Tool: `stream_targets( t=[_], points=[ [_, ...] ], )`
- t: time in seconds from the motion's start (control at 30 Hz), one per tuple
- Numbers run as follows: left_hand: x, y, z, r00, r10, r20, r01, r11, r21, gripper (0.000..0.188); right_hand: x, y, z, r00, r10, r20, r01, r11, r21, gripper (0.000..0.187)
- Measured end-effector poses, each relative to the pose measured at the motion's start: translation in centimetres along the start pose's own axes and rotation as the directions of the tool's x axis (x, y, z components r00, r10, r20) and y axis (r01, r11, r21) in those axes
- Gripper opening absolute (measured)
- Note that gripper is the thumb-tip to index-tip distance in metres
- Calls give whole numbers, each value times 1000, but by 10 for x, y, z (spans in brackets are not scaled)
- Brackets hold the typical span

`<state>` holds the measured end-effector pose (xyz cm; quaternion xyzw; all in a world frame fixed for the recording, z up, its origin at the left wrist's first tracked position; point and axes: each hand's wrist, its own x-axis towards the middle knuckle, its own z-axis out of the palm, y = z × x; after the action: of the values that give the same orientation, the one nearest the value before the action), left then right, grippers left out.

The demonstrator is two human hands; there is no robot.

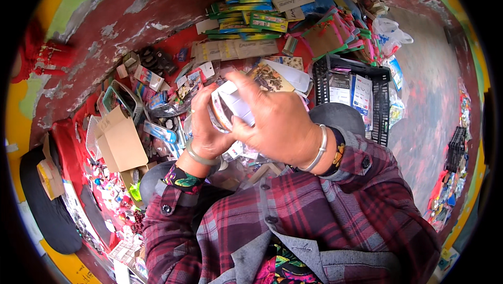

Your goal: The person sits on the floor surrounded by a large pile of assorted merchandise and packaging. They pick up various small items, including boxes, plastic-wrapped goods, and cards, inspect them by turning them over, and then place them back into the pile or into a nearby container.

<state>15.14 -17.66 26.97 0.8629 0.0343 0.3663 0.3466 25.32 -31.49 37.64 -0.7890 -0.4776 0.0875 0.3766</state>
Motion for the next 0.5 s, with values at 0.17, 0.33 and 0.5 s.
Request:
stream_targets(
  t=[0.17, 0.33, 0.5],
  points=[
    [6, 4, 2, 999, 52, 8, -52, 997, 56, 86, 0, 3, 6, 1000, -4, 24, 5, 999, -42, 61],
    [7, 1, 3, 996, -30, 79, 16, 986, 165, 92, 9, 17, 4, 993, 82, 85, -73, 991, -112, 58],
    [8, 1, -5, 984, -110, 140, 76, 971, 226, 91, 12, 27, -8, 995, 101, -10, -102, 986, -131, 57]
  ],
)
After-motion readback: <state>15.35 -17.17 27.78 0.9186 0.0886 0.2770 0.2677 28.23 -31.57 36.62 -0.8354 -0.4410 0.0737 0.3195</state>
